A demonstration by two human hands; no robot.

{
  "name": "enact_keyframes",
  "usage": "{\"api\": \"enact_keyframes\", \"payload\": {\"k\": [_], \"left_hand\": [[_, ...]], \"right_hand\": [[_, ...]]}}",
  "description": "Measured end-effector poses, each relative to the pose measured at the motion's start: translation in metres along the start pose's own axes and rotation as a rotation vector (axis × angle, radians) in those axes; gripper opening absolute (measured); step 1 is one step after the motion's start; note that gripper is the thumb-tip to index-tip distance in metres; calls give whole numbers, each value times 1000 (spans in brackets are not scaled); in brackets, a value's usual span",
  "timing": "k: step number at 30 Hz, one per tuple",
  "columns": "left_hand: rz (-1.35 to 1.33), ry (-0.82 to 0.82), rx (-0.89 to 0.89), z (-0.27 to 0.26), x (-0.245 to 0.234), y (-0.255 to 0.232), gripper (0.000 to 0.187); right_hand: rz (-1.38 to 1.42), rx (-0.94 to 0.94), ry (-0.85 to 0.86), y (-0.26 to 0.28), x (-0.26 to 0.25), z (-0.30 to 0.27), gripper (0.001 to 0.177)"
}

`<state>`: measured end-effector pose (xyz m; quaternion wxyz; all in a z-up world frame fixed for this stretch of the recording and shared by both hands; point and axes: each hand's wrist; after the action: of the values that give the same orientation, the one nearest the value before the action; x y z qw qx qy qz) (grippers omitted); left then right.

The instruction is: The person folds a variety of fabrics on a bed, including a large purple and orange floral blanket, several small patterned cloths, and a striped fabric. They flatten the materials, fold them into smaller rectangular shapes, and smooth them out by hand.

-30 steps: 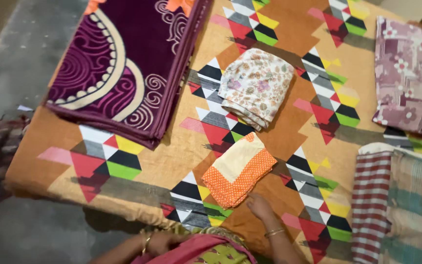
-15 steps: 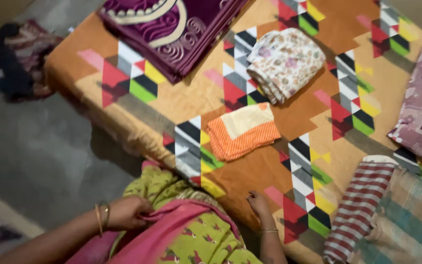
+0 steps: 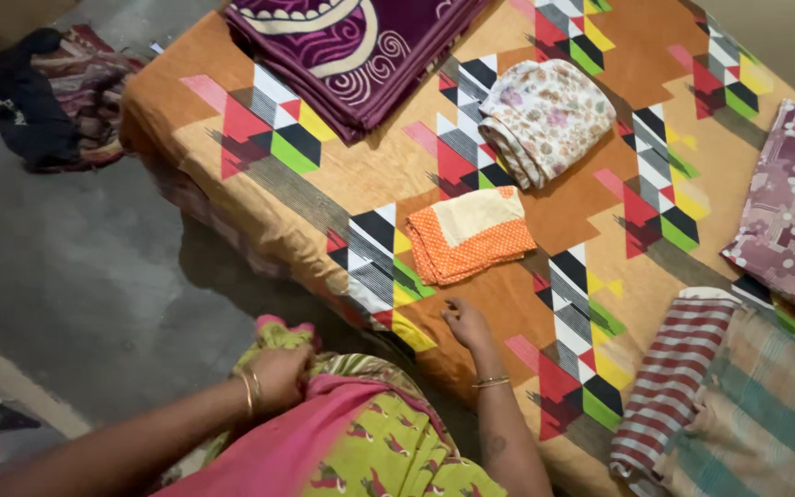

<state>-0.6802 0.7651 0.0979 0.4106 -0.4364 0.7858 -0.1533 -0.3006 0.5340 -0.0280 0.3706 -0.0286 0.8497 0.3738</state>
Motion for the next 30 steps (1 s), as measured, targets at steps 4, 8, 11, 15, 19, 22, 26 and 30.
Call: {"api": "enact_keyframes", "payload": {"k": [4, 8, 11, 15, 19, 22, 26, 30], "left_hand": [[553, -640, 190, -28, -20, 6, 55], [629, -343, 110, -40, -82, 36, 66], [305, -202, 156, -53, -191, 71, 102], [373, -791, 246, -50, -322, 73, 80], [370, -854, 348, 1, -403, 43, 79], [373, -767, 331, 61, -440, 34, 82], [294, -753, 214, 147, -483, 53, 86], [162, -673, -78, 196, -522, 98, 92]], "right_hand": [[-93, -163, 121, 68, 35, 33, 50], [-220, -336, -67, 168, 56, 85, 54], [-366, -742, -417, 236, 28, 150, 57], [-271, -630, -546, 334, -51, 205, 54], [-214, -557, -617, 378, -90, 222, 53], [-265, -552, -634, 360, -85, 251, 54], [-212, -365, -530, 301, -72, 309, 57], [-134, -226, -513, 262, -61, 359, 56]]}}
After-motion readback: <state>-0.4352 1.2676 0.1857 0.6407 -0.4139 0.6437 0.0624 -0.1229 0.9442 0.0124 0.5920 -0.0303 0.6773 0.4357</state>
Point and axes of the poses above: each hand's wrist, its own z-axis towards the middle knuckle, its own x-axis out of the palm, y = z × x, and after that the axes turned 2 degrees about z, right-handed
